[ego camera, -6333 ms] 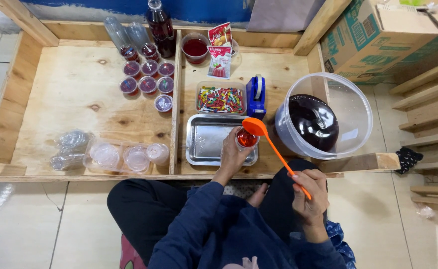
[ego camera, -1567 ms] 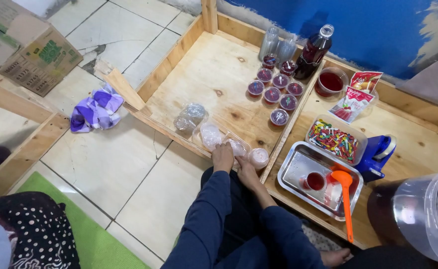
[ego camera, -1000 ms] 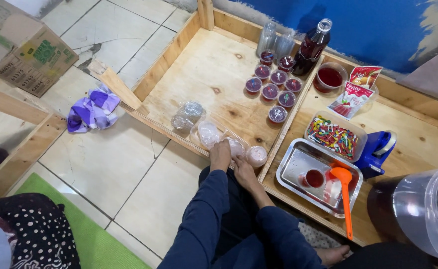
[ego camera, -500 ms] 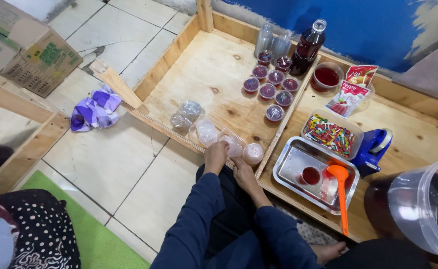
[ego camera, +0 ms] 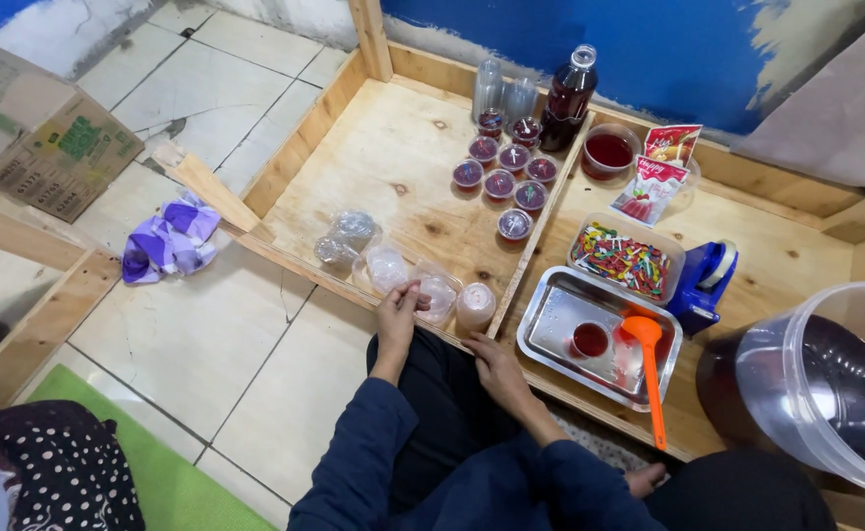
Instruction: The person prepares drinks by hand by pouring a dark liquid into clear plastic cups and adding small colorful toppings.
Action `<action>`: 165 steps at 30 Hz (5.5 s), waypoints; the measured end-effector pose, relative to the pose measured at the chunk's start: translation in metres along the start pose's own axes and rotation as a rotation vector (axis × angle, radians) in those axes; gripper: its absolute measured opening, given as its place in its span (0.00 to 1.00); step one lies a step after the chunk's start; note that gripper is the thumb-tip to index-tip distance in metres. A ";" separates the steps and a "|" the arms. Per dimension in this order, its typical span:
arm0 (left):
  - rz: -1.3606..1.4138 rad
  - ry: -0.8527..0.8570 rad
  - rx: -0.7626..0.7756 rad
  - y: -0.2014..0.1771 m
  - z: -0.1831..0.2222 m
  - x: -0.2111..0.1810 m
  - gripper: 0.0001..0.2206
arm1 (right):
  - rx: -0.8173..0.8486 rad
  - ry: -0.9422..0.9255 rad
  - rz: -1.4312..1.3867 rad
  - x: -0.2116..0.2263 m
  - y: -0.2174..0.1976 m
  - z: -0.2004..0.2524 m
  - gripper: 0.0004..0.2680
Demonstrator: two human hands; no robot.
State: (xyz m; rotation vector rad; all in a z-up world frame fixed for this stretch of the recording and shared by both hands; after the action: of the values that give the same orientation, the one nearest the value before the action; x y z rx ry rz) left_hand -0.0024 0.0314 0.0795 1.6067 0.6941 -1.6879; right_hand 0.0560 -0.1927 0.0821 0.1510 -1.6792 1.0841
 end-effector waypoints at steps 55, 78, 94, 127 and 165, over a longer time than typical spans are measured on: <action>-0.756 -0.060 0.596 0.252 0.083 0.159 0.15 | -0.316 0.307 0.486 -0.170 -0.169 0.040 0.34; -1.201 0.357 0.934 0.297 0.097 0.078 0.27 | -0.275 0.239 0.553 -0.161 -0.168 0.039 0.34; -1.274 0.342 0.958 0.313 0.082 0.099 0.27 | -0.085 0.282 0.467 -0.182 -0.170 0.029 0.30; -0.453 -0.353 0.600 0.275 0.069 0.186 0.16 | 0.043 0.278 0.700 -0.173 -0.167 0.025 0.28; -1.020 0.313 0.752 0.281 0.109 0.070 0.17 | 0.051 0.319 0.670 -0.178 -0.167 0.026 0.27</action>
State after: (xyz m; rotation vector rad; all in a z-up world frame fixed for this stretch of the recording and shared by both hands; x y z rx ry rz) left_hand 0.1514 -0.2350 0.0430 2.2631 1.2827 -2.6682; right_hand 0.2082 -0.3787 0.0322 -0.5652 -1.4345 1.5462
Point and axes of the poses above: each hand's wrist, its own z-axis away from the middle knuckle, its own y-axis out of the palm, x = y × z, the point moved 8 cm from there along -z, towards the middle knuckle, and after that the axes turned 2 degrees about y, right-handed, at the moved point
